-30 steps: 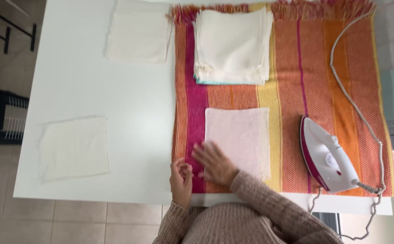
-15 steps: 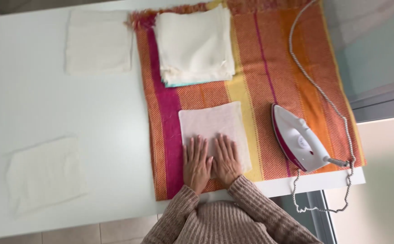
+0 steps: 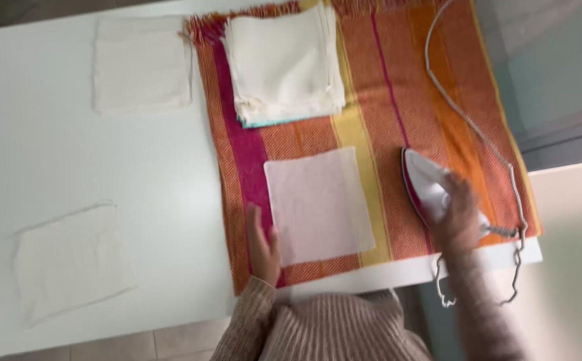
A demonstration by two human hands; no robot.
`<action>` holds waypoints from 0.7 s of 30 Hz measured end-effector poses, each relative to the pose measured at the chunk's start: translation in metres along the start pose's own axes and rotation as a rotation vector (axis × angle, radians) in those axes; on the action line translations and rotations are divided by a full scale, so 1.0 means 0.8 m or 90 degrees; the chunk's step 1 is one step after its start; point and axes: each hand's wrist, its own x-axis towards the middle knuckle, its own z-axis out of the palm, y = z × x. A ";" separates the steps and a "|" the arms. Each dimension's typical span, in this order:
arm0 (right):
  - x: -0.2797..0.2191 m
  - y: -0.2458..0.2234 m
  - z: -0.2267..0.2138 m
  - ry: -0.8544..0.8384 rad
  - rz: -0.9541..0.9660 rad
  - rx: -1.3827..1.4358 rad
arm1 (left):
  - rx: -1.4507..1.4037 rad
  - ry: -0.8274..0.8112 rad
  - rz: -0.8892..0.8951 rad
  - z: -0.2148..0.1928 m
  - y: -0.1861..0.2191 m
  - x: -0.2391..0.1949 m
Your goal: Ironing small rectangular pieces of white fabric on a padded surface.
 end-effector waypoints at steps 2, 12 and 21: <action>0.003 0.036 -0.025 -0.227 0.161 0.018 | 0.047 0.011 -0.029 -0.037 0.001 -0.008; 0.227 -0.102 -0.061 -0.993 0.506 0.171 | 0.048 0.053 -0.054 -0.077 -0.008 -0.046; 0.133 -0.225 0.075 -0.951 -0.282 0.222 | 0.057 0.044 -0.137 -0.070 -0.030 -0.053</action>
